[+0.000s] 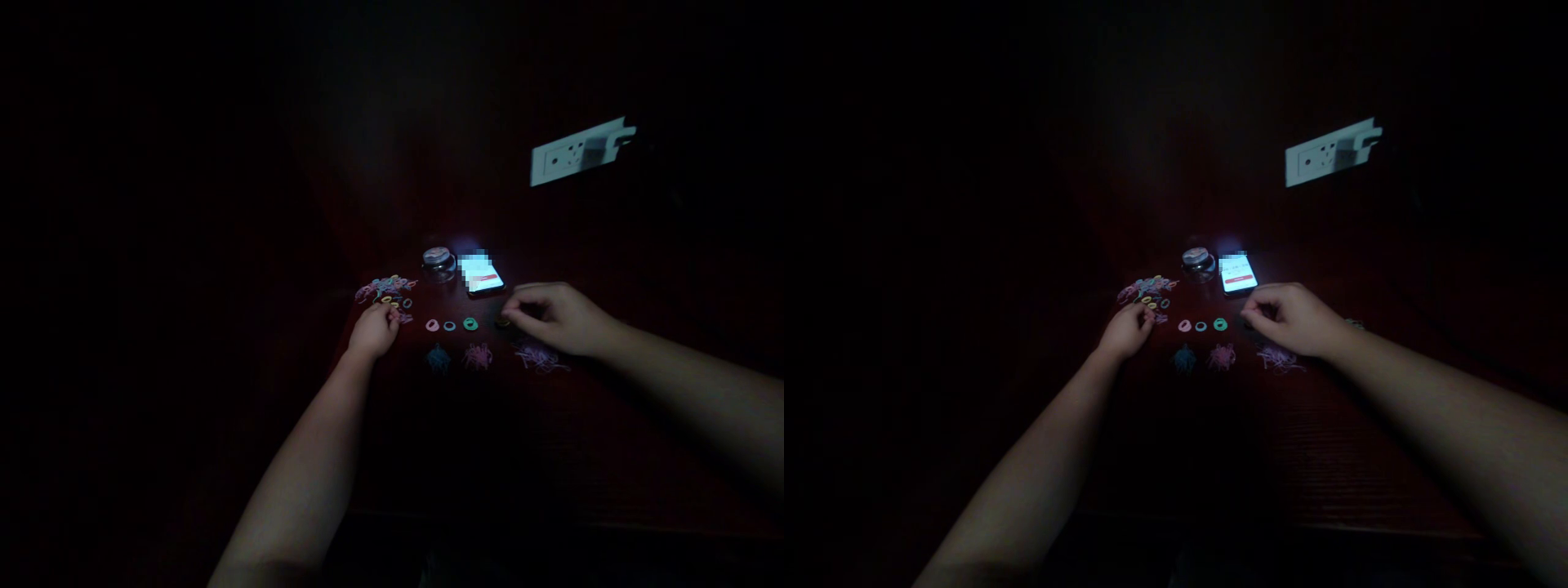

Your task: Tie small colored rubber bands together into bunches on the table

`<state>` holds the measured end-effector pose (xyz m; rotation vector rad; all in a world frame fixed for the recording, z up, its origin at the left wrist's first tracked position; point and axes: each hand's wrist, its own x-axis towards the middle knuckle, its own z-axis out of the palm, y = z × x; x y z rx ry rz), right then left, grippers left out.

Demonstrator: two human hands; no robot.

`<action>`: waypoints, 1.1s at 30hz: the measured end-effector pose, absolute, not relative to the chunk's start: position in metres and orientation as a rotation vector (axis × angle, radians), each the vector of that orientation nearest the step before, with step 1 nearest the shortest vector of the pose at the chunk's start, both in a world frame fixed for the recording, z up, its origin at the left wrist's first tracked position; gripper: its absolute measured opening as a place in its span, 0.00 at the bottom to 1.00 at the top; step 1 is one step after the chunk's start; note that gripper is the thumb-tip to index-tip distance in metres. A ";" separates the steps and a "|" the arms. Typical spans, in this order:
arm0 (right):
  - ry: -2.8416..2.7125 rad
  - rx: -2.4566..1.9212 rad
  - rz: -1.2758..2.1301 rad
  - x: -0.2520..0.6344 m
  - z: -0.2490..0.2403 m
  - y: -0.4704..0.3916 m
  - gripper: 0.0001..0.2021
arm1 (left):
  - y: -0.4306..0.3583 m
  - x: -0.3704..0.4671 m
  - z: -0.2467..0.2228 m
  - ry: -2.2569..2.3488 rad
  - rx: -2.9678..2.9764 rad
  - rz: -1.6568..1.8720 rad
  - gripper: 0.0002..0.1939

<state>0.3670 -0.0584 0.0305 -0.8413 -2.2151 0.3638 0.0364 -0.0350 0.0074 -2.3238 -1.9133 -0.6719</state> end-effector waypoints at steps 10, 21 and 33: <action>-2.206 -0.850 0.343 0.366 0.033 -0.061 0.10 | -0.032 0.035 0.007 -1.922 -2.356 -0.648 0.09; -2.210 -0.861 0.358 0.367 0.033 -0.060 0.10 | -0.029 0.034 0.003 -1.924 -2.386 -0.600 0.21; -2.208 -0.852 0.361 0.367 0.031 -0.059 0.10 | -0.030 0.038 0.003 -2.056 -2.306 -0.453 0.20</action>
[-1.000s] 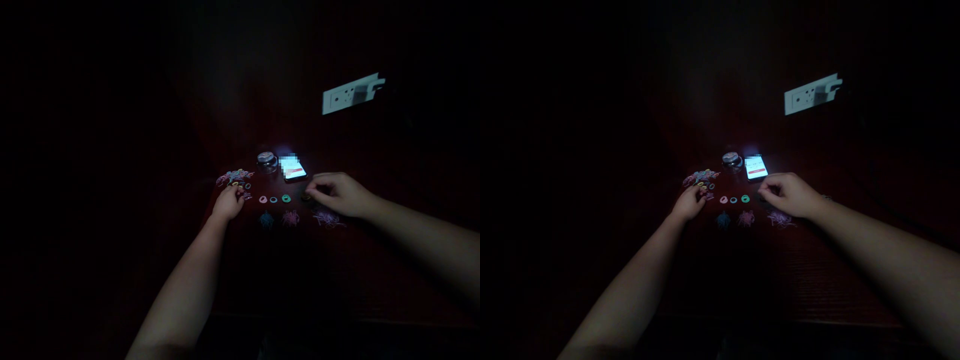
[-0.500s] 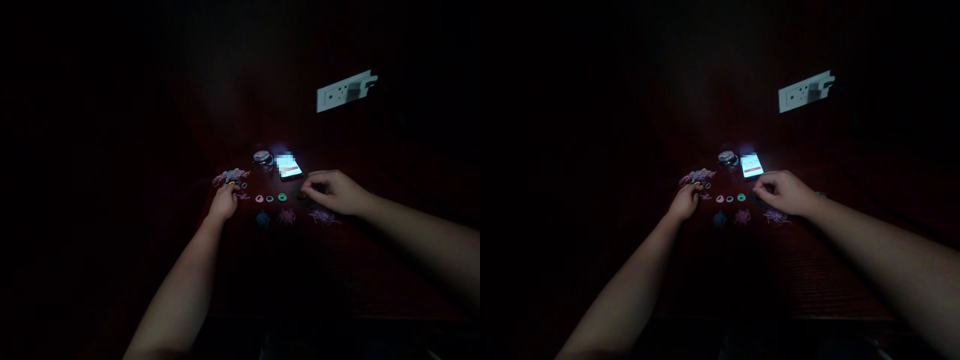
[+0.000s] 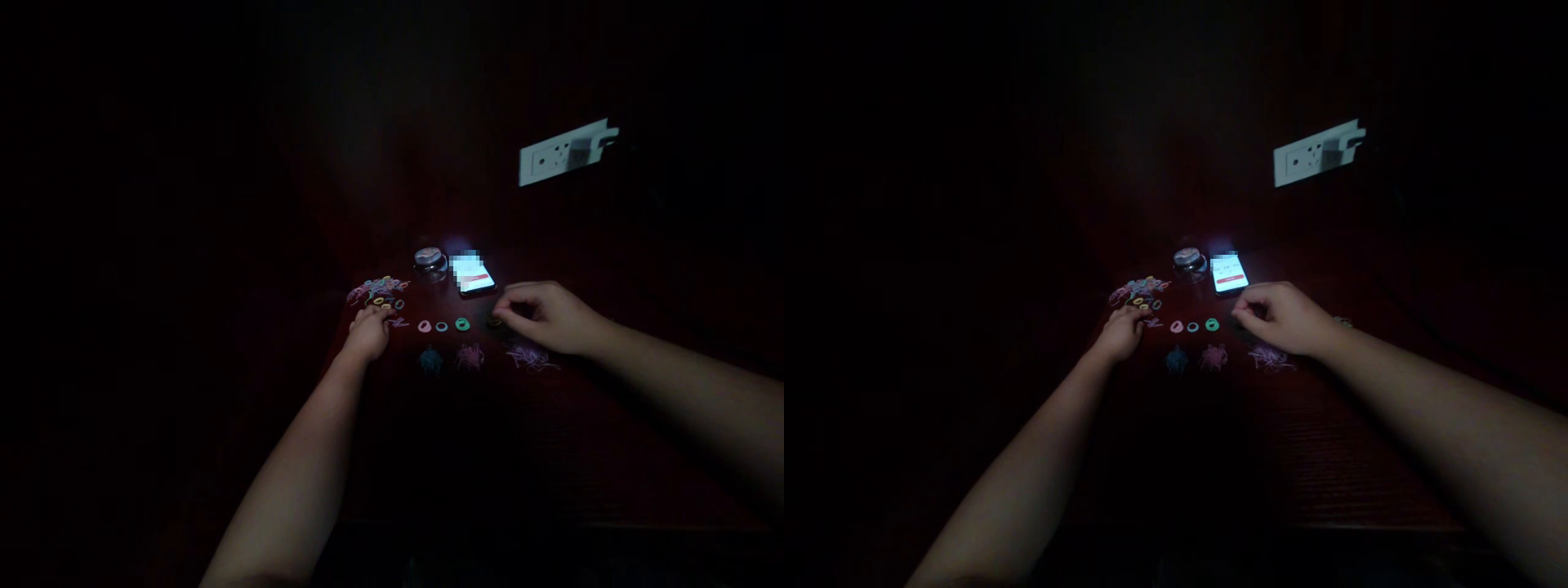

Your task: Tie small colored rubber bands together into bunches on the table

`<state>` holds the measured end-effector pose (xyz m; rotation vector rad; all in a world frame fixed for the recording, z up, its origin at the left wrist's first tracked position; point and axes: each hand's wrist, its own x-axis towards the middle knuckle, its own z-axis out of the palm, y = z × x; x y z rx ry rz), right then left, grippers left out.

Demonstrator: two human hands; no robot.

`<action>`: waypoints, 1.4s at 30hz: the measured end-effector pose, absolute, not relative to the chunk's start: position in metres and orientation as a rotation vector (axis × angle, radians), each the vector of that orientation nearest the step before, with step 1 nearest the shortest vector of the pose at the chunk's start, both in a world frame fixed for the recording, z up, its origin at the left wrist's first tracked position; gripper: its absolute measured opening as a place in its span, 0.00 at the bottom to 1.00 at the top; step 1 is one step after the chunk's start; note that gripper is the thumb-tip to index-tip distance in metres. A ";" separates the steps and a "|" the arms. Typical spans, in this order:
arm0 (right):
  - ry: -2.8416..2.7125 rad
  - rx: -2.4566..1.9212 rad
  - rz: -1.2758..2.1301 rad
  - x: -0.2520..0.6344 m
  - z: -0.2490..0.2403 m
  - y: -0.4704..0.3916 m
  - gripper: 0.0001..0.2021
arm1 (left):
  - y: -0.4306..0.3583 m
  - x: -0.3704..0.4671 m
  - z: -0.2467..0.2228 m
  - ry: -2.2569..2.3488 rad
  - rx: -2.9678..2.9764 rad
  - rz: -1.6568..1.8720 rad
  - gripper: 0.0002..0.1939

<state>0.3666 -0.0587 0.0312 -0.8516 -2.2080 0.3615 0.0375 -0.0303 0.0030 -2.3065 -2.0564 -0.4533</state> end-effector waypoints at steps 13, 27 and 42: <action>-2.208 -0.864 0.360 0.368 0.030 -0.058 0.10 | -0.032 0.037 0.009 -2.027 -2.359 -0.547 0.18; -2.208 -0.862 0.374 0.370 0.029 -0.057 0.11 | -0.032 0.039 0.013 -2.195 -2.134 -0.525 0.09; -2.200 -0.869 0.383 0.372 0.028 -0.056 0.11 | -0.037 0.049 0.017 -2.193 -2.392 -0.656 0.12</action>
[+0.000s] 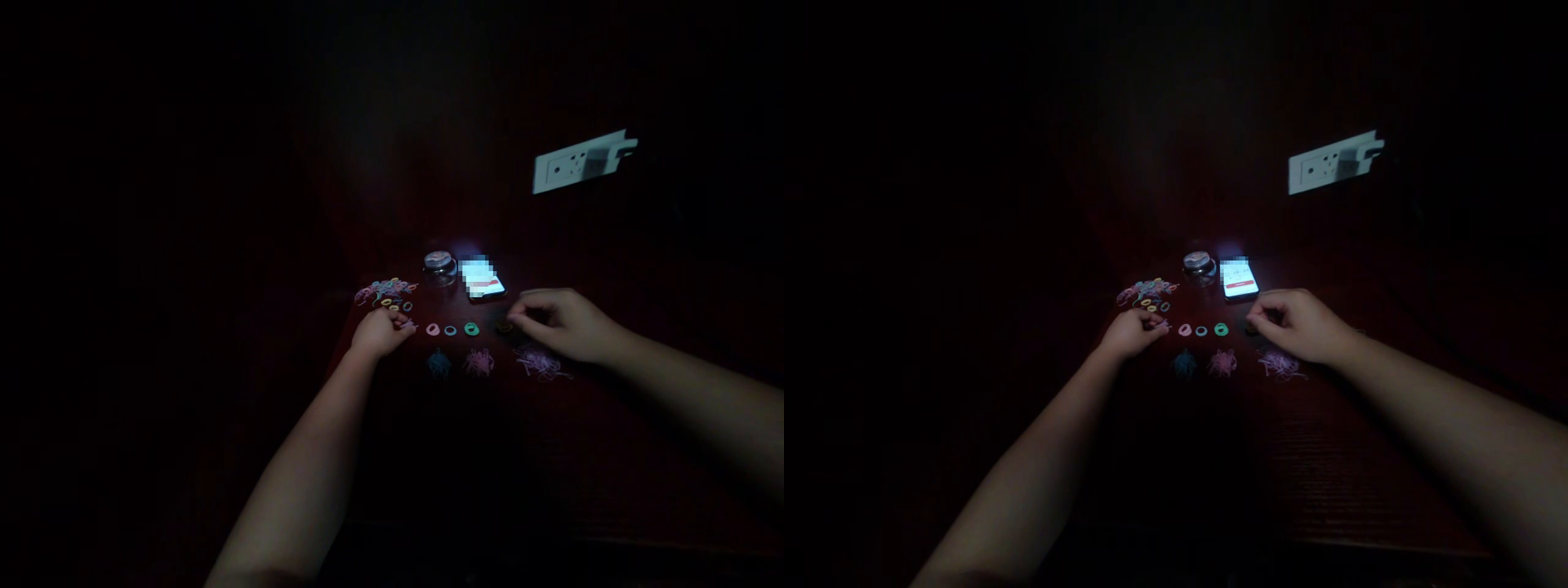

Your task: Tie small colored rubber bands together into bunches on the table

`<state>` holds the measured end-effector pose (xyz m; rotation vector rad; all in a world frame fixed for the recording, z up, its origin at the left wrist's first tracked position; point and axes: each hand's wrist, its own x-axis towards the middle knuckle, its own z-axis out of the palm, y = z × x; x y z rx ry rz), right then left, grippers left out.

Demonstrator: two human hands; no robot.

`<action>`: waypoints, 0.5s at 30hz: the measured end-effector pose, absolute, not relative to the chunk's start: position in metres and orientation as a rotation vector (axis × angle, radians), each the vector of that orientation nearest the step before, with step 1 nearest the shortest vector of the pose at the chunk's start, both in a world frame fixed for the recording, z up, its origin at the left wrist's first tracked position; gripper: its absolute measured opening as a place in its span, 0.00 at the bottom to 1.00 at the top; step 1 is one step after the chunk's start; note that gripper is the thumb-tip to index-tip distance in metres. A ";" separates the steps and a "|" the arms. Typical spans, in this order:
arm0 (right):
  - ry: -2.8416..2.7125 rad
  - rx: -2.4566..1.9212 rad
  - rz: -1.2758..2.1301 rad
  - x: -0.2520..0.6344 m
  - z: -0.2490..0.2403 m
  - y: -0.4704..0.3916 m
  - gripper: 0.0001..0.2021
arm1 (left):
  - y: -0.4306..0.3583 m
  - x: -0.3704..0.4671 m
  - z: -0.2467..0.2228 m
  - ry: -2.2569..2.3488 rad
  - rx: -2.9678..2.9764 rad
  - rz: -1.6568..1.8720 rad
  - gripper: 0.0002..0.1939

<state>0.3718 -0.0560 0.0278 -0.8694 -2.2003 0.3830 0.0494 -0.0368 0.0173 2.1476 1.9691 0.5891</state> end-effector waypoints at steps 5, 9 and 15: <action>-2.197 -0.855 0.395 0.371 0.029 -0.058 0.11 | -0.035 0.048 0.019 2.019 2.179 0.568 0.06; -2.206 -0.859 0.385 0.370 0.030 -0.058 0.10 | -0.033 0.049 0.018 2.020 2.273 0.510 0.08; -2.205 -0.867 0.385 0.371 0.029 -0.058 0.11 | -0.031 0.051 0.013 1.959 2.339 0.542 0.09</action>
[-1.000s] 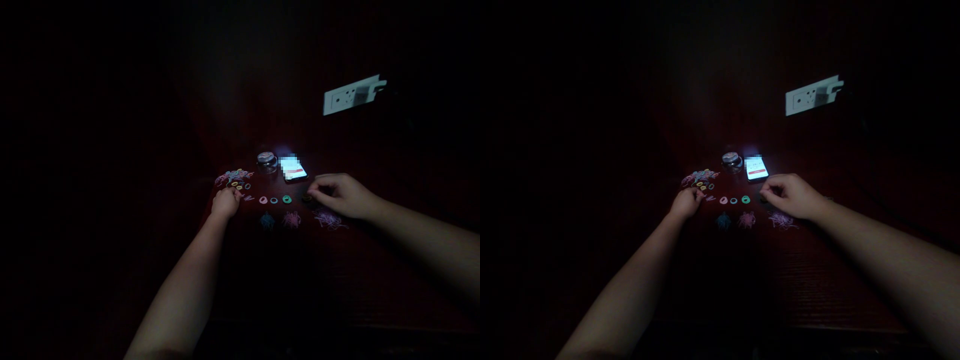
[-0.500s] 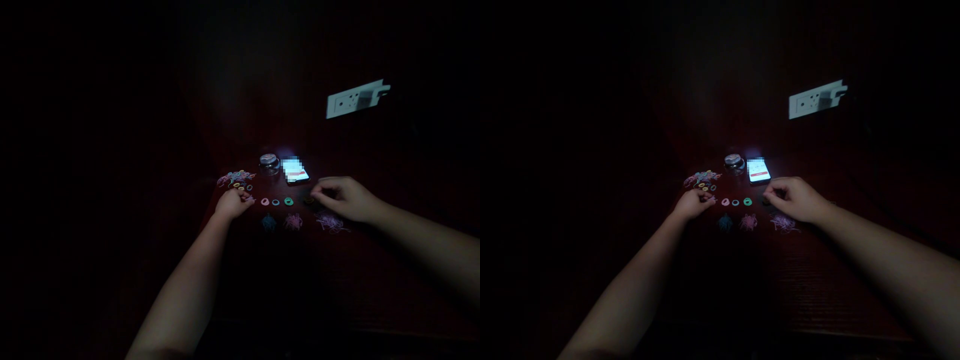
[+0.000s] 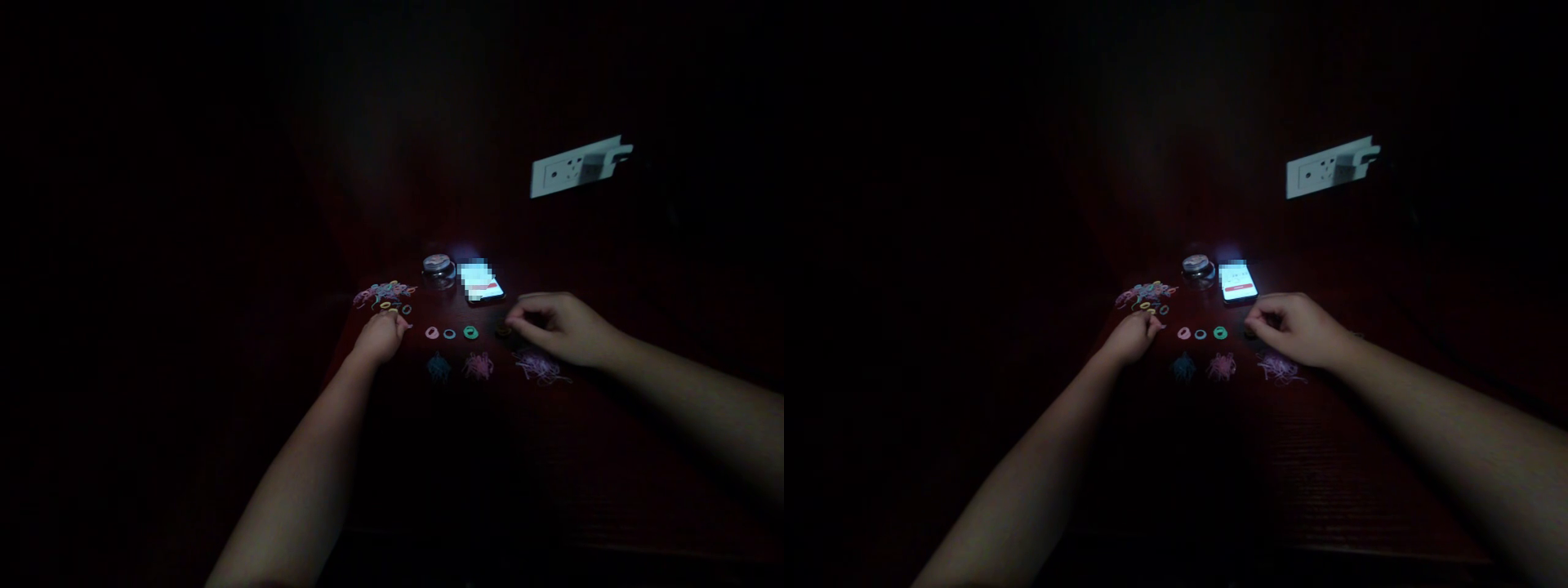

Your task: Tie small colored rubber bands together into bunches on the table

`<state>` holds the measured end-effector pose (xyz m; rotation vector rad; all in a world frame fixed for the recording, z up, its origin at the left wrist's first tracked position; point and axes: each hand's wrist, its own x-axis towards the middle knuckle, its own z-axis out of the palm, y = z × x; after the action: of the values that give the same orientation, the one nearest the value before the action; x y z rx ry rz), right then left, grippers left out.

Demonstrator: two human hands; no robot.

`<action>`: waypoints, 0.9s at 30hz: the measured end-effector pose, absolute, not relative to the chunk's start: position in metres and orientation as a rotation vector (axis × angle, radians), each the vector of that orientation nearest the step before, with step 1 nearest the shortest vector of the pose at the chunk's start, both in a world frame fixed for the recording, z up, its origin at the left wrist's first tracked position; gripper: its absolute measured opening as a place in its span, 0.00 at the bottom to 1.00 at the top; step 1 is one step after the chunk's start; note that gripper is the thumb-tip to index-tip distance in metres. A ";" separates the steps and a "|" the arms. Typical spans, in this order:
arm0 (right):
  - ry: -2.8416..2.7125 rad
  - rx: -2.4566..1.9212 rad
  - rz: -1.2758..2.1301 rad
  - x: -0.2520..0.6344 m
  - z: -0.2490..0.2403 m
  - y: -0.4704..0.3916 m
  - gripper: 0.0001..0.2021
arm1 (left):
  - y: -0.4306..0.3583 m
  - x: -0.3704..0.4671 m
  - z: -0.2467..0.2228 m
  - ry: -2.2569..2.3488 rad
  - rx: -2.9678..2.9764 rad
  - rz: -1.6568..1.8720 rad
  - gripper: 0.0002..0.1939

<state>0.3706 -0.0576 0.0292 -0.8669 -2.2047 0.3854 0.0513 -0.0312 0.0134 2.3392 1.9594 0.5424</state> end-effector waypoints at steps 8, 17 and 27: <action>-2.243 -0.819 0.349 0.360 0.034 -0.069 0.09 | -0.061 0.104 0.040 1.533 2.564 0.839 0.07; -2.262 -0.773 0.516 0.351 0.039 -0.080 0.11 | -0.084 0.134 0.046 1.103 2.791 0.929 0.06; -2.174 -0.880 0.664 0.350 0.033 -0.078 0.14 | -0.089 0.136 0.046 0.983 2.812 0.960 0.05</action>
<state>0.3496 -0.0784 0.0332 -0.8797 -2.1735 0.6645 0.1362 -0.0893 0.0458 2.8124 0.9832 0.9600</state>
